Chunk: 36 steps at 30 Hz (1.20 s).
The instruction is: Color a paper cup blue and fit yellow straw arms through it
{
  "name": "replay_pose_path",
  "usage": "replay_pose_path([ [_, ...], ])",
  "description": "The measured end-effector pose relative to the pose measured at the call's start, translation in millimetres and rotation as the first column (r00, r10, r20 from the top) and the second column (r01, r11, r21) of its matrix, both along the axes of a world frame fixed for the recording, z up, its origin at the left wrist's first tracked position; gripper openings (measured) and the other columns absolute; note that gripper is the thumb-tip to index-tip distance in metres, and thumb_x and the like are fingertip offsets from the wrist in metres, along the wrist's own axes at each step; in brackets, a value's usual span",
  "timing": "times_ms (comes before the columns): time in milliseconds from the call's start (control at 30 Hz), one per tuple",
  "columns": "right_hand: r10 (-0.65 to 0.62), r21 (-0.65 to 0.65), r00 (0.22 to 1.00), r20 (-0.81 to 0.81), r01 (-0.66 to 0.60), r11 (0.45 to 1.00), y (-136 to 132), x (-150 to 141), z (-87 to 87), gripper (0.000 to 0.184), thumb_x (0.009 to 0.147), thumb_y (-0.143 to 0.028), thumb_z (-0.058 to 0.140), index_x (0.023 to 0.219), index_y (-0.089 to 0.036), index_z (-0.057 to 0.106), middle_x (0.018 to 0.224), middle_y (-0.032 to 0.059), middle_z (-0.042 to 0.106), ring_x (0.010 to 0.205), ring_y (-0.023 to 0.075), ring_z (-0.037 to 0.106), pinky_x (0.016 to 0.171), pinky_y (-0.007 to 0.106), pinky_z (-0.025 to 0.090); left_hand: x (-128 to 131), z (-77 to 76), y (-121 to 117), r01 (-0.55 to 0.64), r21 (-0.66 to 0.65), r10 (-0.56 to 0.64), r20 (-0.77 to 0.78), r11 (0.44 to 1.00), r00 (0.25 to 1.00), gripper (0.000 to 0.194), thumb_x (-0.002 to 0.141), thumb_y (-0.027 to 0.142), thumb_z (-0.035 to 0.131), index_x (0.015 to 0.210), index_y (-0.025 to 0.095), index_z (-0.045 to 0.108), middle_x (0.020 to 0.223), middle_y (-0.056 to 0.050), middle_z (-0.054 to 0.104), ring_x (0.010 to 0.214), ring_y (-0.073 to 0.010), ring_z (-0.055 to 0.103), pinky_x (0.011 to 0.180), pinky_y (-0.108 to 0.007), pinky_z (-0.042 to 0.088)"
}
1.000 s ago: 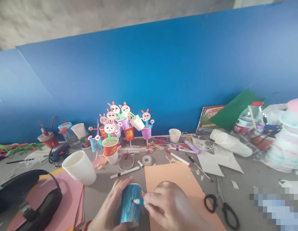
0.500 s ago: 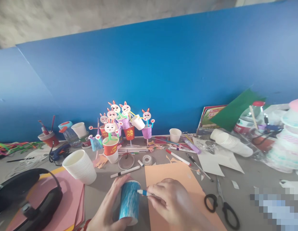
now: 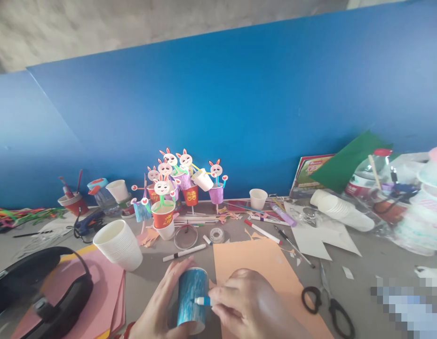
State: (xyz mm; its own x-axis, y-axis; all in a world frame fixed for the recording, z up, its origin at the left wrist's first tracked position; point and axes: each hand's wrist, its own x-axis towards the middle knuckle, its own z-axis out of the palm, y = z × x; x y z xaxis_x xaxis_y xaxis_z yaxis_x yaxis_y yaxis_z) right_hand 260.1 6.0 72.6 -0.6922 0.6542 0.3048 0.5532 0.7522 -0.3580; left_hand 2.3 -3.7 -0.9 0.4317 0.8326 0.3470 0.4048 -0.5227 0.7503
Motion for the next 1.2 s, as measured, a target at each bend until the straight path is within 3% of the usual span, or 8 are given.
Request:
replay_pose_path([
  [133, -0.066, 0.008, 0.997, 0.041, 0.066, 0.998, 2.1, 1.1, 0.7, 0.032, 0.101, -0.02, 0.039, 0.087, -0.022, 0.068, 0.062, 0.0002, 0.063, 0.058, 0.0158, 0.056, 0.06, 0.026, 0.038, -2.0, -1.7, -1.1, -0.017, -0.013, 0.017, -0.044, 1.0, 0.999, 0.108, 0.061, 0.01, 0.074, 0.154, 0.032, 0.024, 0.149, -0.015, 0.047, 0.139, -0.0465, 0.039, 0.112, -0.065, 0.034],
  [300, -0.011, -0.012, 1.0, 0.024, 0.012, 1.0, 0.3, 0.5, 0.4, 0.034, 0.102, -0.022, 0.039, 0.084, -0.022, 0.068, 0.062, -0.0005, 0.062, 0.057, 0.0147, 0.054, 0.061, 0.025, 0.038, -2.2, -1.5, -1.7, -0.009, -0.001, 0.009, -0.083, 1.0, 0.997, 0.109, 0.062, 0.015, 0.077, 0.155, 0.033, 0.022, 0.147, -0.016, 0.051, 0.139, -0.0485, 0.04, 0.111, -0.069, 0.034],
  [467, -0.06, -0.007, 0.995, 0.073, 0.061, 0.998, 1.1, 0.8, 0.1, 0.032, 0.101, -0.02, 0.04, 0.086, -0.022, 0.068, 0.061, -0.0009, 0.061, 0.056, 0.0153, 0.053, 0.059, 0.026, 0.037, -1.8, -0.2, -1.8, -0.018, 0.008, 0.018, -0.099, 1.0, 0.995, 0.115, 0.059, 0.008, 0.076, 0.154, 0.038, 0.019, 0.151, -0.015, 0.049, 0.141, -0.0496, 0.039, 0.11, -0.072, 0.033],
  [600, 0.003, -0.024, 0.999, 0.053, -0.002, 1.0, 0.7, 0.3, 1.2, 0.034, 0.102, -0.023, 0.04, 0.081, -0.023, 0.066, 0.062, -0.0009, 0.062, 0.056, 0.0143, 0.054, 0.06, 0.026, 0.037, -2.2, 0.1, -1.6, -0.004, 0.022, 0.006, -0.122, 1.0, 0.992, 0.113, 0.064, 0.017, 0.078, 0.154, 0.041, 0.015, 0.147, -0.014, 0.052, 0.137, -0.0489, 0.043, 0.107, -0.073, 0.036],
  [767, -0.1, -0.011, 0.992, 0.08, 0.101, 0.995, 1.4, 0.7, -1.3, 0.029, 0.101, -0.018, 0.041, 0.087, -0.022, 0.066, 0.066, 0.0005, 0.067, 0.06, 0.0156, 0.06, 0.062, 0.026, 0.038, -3.2, 0.7, -2.1, -0.004, 0.014, 0.006, -0.14, 1.0, 0.99, 0.114, 0.061, 0.012, 0.076, 0.155, 0.039, 0.016, 0.15, -0.015, 0.05, 0.139, -0.0497, 0.04, 0.109, -0.072, 0.033],
  [867, -0.068, -0.01, 0.996, 0.053, 0.068, 0.998, 0.0, -0.5, -2.1, 0.031, 0.102, -0.02, 0.04, 0.087, -0.022, 0.067, 0.067, 0.0009, 0.067, 0.061, 0.0158, 0.06, 0.062, 0.026, 0.039, -3.2, 0.9, -1.8, 0.008, 0.025, -0.004, -0.152, 1.0, 0.988, 0.114, 0.064, 0.016, 0.077, 0.155, 0.041, 0.013, 0.15, -0.015, 0.051, 0.139, -0.0496, 0.041, 0.109, -0.075, 0.031],
  [1033, -0.07, 0.02, 0.996, 0.053, 0.069, 0.997, 0.6, -0.9, -4.2, 0.034, 0.102, -0.022, 0.038, 0.08, -0.022, 0.064, 0.062, 0.0, 0.062, 0.056, 0.015, 0.056, 0.059, 0.025, 0.038, -0.7, 4.8, -0.9, 0.01, 0.053, -0.004, -0.112, 0.999, 0.994, 0.112, 0.064, 0.017, 0.078, 0.154, 0.04, 0.014, 0.145, -0.013, 0.054, 0.133, -0.0445, 0.048, 0.107, -0.066, 0.04],
  [1200, -0.064, 0.008, 0.997, 0.041, 0.063, 0.998, 2.0, 0.2, -3.5, 0.03, 0.101, -0.02, 0.041, 0.089, -0.022, 0.068, 0.064, 0.0006, 0.065, 0.059, 0.016, 0.059, 0.061, 0.025, 0.038, 1.8, 5.6, -2.2, 0.0, 0.057, 0.008, -0.13, 0.998, 0.992, 0.112, 0.067, 0.021, 0.08, 0.154, 0.041, 0.013, 0.144, -0.012, 0.056, 0.134, -0.0446, 0.047, 0.107, -0.066, 0.04],
])
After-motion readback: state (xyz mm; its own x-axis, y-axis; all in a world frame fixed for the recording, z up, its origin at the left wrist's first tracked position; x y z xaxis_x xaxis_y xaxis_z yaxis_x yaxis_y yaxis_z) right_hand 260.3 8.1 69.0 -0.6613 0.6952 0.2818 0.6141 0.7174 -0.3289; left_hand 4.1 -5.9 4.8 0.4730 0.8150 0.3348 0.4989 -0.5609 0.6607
